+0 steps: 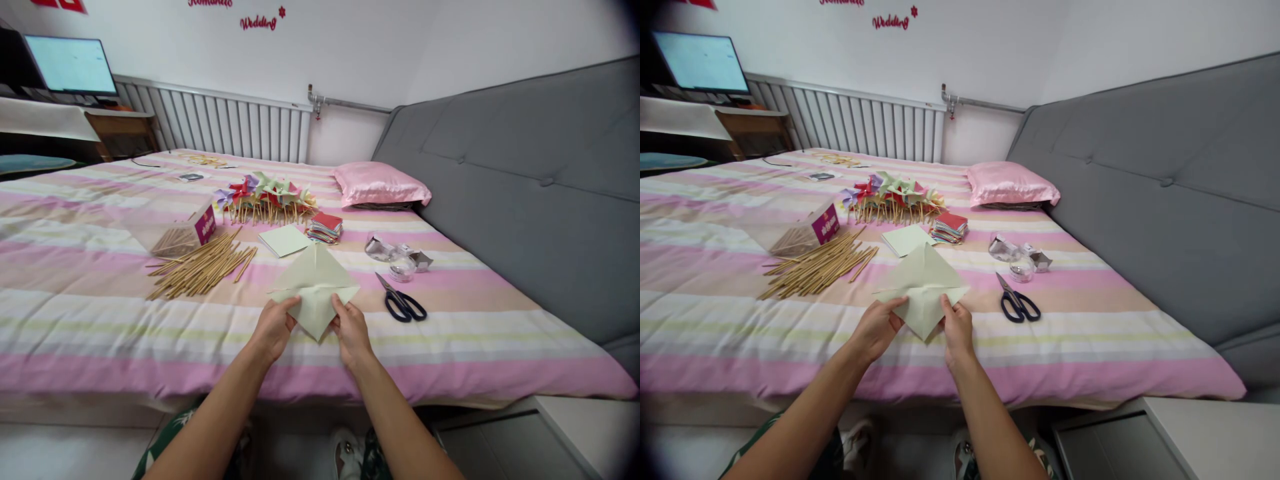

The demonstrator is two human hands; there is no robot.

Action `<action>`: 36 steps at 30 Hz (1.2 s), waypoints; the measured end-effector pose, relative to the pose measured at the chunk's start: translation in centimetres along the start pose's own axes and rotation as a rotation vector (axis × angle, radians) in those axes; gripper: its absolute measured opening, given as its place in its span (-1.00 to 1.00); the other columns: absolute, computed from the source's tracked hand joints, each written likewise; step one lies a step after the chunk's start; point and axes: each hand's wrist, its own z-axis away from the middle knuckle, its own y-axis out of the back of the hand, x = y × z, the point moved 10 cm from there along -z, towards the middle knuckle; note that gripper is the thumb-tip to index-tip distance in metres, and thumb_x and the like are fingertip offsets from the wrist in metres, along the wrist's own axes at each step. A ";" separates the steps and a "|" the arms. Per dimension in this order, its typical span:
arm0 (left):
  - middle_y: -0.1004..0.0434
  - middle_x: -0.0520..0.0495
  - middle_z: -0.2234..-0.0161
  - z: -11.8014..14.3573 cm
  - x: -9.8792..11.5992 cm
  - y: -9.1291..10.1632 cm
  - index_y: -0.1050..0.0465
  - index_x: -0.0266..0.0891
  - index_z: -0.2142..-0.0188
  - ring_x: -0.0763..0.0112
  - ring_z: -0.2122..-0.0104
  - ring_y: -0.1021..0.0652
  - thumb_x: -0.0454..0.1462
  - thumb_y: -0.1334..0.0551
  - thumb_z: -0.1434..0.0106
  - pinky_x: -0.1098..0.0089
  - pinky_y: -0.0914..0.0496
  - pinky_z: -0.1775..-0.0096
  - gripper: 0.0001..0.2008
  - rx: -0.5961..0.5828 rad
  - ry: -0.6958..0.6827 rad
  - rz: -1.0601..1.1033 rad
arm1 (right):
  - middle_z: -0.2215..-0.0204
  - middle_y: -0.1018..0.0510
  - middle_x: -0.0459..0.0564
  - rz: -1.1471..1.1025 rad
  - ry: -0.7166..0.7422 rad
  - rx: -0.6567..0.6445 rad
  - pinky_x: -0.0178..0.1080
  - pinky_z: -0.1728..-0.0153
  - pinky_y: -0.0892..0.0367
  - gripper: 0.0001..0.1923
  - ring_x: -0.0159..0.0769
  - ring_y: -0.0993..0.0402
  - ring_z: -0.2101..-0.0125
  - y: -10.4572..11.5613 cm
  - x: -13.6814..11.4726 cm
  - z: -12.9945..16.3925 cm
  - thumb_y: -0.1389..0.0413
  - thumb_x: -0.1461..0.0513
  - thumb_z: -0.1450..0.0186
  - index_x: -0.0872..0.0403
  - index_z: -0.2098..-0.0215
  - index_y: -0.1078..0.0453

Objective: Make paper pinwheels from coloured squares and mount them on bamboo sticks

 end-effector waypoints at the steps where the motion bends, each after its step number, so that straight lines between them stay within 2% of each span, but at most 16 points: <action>1: -0.60 -0.15 0.23 0.0 0.0 0.0 -0.50 -0.32 0.17 0.33 0.27 -0.57 -0.46 -0.26 -0.03 0.42 -0.46 0.27 -0.68 -0.002 0.007 0.003 | 0.36 -0.63 0.08 -0.025 -0.017 0.002 -0.21 0.36 -0.44 -0.62 -0.15 -0.56 0.37 0.0 0.1 0.0 -0.28 0.05 0.02 0.16 0.35 -0.46; 5: -0.59 -0.16 0.19 0.2 0.0 -0.1 -0.48 -0.33 0.14 0.37 0.32 -0.57 -0.47 -0.23 -0.05 0.44 -0.47 0.33 -0.66 -0.004 0.026 0.003 | 0.42 -0.63 0.04 -0.052 -0.033 -0.006 -0.23 0.36 -0.43 -0.62 -0.18 -0.55 0.40 0.1 0.3 -0.1 -0.32 0.06 0.07 0.16 0.39 -0.47; 8: -0.58 -0.15 0.16 0.3 0.4 0.2 -0.47 -0.31 0.12 0.40 0.36 -0.56 -0.41 -0.28 -0.07 0.47 -0.46 0.38 -0.67 0.021 0.007 -0.017 | 0.44 -0.62 0.01 0.017 0.040 -0.018 -0.25 0.37 -0.41 -0.61 -0.21 -0.53 0.42 0.2 0.0 -0.4 -0.31 0.03 0.04 0.16 0.39 -0.48; 14: -0.60 -0.10 0.23 -0.1 1.9 0.4 -0.50 -0.30 0.18 0.40 0.33 -0.57 -0.27 -0.29 -0.12 0.48 -0.46 0.33 -0.74 -0.050 -0.015 -0.015 | 0.51 -0.55 -0.03 0.116 0.161 -0.027 -0.27 0.43 -0.34 -0.60 -0.29 -0.45 0.49 0.6 -0.8 -0.8 -0.25 -0.02 -0.02 0.16 0.42 -0.44; 17: -0.61 -0.06 0.28 -0.2 2.8 1.0 -0.50 -0.28 0.19 0.43 0.38 -0.56 -0.21 -0.22 -0.18 0.46 -0.46 0.34 -0.76 -0.065 0.024 -0.019 | 0.61 -0.45 -0.11 0.243 0.242 -0.023 -0.33 0.53 -0.25 -0.60 -0.36 -0.35 0.56 1.0 -2.0 -1.1 -0.19 -0.05 -0.07 0.14 0.45 -0.38; 21: -0.61 -0.12 0.33 0.2 3.2 0.9 -0.52 -0.36 0.23 0.42 0.43 -0.55 -0.10 -0.14 -0.23 0.45 -0.46 0.35 -0.64 -0.175 0.140 -0.099 | 0.72 -0.18 -0.23 0.400 0.330 -0.020 -0.38 0.64 -0.01 -0.57 -0.48 -0.09 0.65 1.5 -3.6 -1.4 -0.15 -0.08 -0.10 0.08 0.60 -0.21; 23: -0.60 -0.12 0.40 0.5 3.1 0.9 -0.53 -0.38 0.27 0.42 0.49 -0.54 -0.09 -0.15 -0.22 0.46 -0.44 0.41 -0.63 -0.207 0.185 -0.162 | 0.73 -0.09 -0.26 0.424 0.339 -0.046 -0.38 0.65 0.06 -0.53 -0.51 0.01 0.66 1.5 -4.0 -1.4 -0.15 -0.07 -0.10 0.06 0.65 -0.11; 25: -0.59 -0.09 0.47 0.5 2.9 1.4 -0.53 -0.36 0.32 0.44 0.55 -0.52 -0.12 -0.21 -0.17 0.48 -0.41 0.47 -0.69 -0.183 0.193 -0.212 | 0.72 -0.06 -0.26 0.440 0.333 -0.089 -0.38 0.65 0.07 -0.52 -0.52 0.04 0.65 1.1 -4.1 -1.3 -0.14 -0.07 -0.11 0.05 0.66 -0.07; 27: -0.59 -0.07 0.49 0.6 2.7 1.8 -0.53 -0.33 0.35 0.42 0.54 -0.53 -0.14 -0.30 -0.09 0.48 -0.40 0.47 -0.73 -0.157 0.191 -0.266 | 0.71 -0.08 -0.25 0.447 0.321 -0.144 -0.38 0.64 0.04 -0.53 -0.50 0.01 0.65 0.6 -3.8 -1.2 -0.13 -0.07 -0.13 0.06 0.65 -0.09; 32: -0.60 -0.16 0.50 0.8 1.2 2.1 -0.53 -0.39 0.40 0.35 0.55 -0.54 -0.13 -0.41 0.07 0.46 -0.38 0.51 -0.65 -0.190 0.247 -0.500 | 0.68 -0.25 -0.19 0.441 0.283 -0.282 -0.37 0.61 -0.10 -0.58 -0.45 -0.16 0.63 -1.2 -2.8 -0.6 -0.12 -0.06 -0.15 0.08 0.60 -0.23; 34: -0.61 -0.17 0.47 0.8 1.1 2.4 -0.53 -0.38 0.36 0.33 0.53 -0.55 -0.14 -0.43 0.11 0.43 -0.39 0.50 -0.62 -0.167 0.237 -0.526 | 0.62 -0.37 -0.14 0.425 0.263 -0.347 -0.35 0.56 -0.20 -0.63 -0.39 -0.28 0.59 -2.0 -2.7 -0.1 -0.12 -0.05 -0.16 0.10 0.47 -0.34; 36: -0.62 -0.18 0.45 0.8 1.1 2.5 -0.53 -0.38 0.33 0.31 0.52 -0.55 -0.15 -0.44 0.13 0.41 -0.41 0.47 -0.60 -0.156 0.233 -0.522 | 0.52 -0.47 -0.10 0.382 0.261 -0.408 -0.32 0.49 -0.29 -0.62 -0.34 -0.38 0.53 -2.6 -3.0 0.4 -0.10 -0.02 -0.20 0.09 0.20 -0.39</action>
